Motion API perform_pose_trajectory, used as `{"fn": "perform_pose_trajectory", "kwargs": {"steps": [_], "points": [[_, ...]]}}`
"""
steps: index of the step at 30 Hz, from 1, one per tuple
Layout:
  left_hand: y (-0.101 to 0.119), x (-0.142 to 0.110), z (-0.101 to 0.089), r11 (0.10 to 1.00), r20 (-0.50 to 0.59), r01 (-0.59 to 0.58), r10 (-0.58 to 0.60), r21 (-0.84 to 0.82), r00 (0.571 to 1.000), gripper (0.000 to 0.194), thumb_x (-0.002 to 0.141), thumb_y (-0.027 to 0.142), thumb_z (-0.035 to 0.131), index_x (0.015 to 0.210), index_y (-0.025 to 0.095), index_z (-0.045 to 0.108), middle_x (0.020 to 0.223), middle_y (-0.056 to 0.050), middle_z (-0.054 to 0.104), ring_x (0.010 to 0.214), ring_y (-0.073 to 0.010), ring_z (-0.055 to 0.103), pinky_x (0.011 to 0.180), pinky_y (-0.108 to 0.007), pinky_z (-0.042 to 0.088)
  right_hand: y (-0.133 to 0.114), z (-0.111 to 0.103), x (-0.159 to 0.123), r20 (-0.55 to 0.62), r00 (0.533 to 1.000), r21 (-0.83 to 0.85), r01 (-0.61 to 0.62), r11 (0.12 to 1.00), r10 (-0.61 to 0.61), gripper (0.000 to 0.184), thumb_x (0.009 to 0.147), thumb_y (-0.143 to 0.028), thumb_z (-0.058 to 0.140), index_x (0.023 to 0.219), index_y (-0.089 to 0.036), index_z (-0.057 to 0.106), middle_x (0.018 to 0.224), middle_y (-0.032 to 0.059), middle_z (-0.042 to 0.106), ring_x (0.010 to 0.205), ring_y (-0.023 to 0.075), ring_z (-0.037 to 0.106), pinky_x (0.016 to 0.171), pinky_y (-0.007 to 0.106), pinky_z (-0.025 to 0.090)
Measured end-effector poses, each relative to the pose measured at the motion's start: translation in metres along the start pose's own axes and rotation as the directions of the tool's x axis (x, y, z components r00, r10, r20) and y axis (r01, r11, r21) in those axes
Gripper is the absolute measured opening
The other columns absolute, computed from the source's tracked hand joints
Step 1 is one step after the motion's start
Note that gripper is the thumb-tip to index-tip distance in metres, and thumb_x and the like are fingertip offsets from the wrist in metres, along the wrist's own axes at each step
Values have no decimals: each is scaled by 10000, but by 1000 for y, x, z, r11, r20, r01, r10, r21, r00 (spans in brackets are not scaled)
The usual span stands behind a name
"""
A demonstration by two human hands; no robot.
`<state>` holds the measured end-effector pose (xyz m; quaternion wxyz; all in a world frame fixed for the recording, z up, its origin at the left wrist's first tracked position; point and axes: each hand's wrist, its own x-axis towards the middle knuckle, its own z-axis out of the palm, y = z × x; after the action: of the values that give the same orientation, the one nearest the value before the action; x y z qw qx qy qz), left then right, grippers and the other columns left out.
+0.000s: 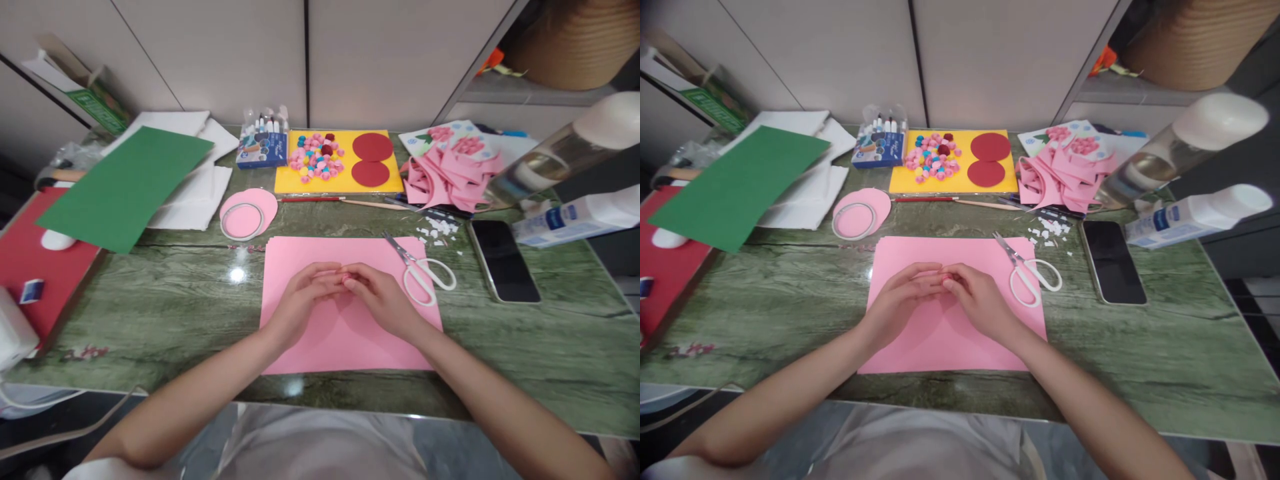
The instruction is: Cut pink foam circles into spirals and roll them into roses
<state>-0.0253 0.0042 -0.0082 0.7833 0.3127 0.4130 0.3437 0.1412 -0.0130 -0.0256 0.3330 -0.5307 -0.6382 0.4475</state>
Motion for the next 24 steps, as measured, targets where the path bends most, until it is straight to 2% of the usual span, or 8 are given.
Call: {"fn": "perform_pose_trajectory", "kwargs": {"steps": [3, 8, 11, 18, 22, 24], "points": [[0, -1, 1, 1000, 12, -1, 2, -21, 1000, 295, 702, 132, 596, 995, 155, 583, 972, -89, 685, 930, -206, 630, 867, -338, 424, -1, -1, 1, 10, 1000, -3, -11, 1000, 11, 161, 866, -229, 445, 959, -205, 575, 914, 35, 642, 850, 168, 587, 758, 295, 445], [-5, 3, -3, 1000, 62, -1, 2, -23, 998, 316, 695, 151, 654, 1003, 166, 584, 949, -73, 688, 889, -176, 634, 851, -324, 436, 1, -7, 5, 125, 990, 146, -90, 985, 72, 157, 850, -256, 471, 943, -193, 580, 909, 35, 639, 859, 160, 591, 751, 280, 464], [-9, 6, -5, 998, 69, 30, -26, -61, 997, 291, 682, 161, 679, 965, 156, 614, 925, -70, 689, 886, -169, 627, 851, -321, 436, -1, -8, 5, 113, 989, 148, -110, 983, 94, 156, 832, -280, 505, 935, -190, 580, 882, 29, 645, 831, 154, 603, 734, 272, 476], [-7, 9, -6, 978, 73, 102, -90, -183, 993, 219, 694, 159, 672, 909, 121, 675, 927, -69, 681, 877, -135, 605, 847, -263, 413, -6, -11, 4, -3, 999, -38, -43, 998, 43, 227, 853, -334, 475, 1014, -213, 579, 945, 36, 659, 865, 171, 614, 748, 287, 476], [-5, 9, -6, 974, 38, 91, -85, -206, 996, 219, 676, 158, 687, 891, 118, 679, 942, -81, 678, 898, -149, 604, 864, -277, 404, 6, -38, 23, -150, 989, -209, -48, 977, 16, 239, 852, -336, 470, 1019, -200, 573, 796, 29, 649, 722, 167, 618, 664, 288, 475], [-5, 10, -7, 976, 1, 71, -72, -206, 997, 210, 670, 164, 693, 875, 120, 679, 928, -81, 679, 886, -148, 611, 859, -280, 409, 16, -56, 42, -250, 966, -415, -48, 909, -64, 219, 845, -293, 479, 998, -178, 585, 820, 51, 645, 717, 177, 602, 664, 301, 459]]}}
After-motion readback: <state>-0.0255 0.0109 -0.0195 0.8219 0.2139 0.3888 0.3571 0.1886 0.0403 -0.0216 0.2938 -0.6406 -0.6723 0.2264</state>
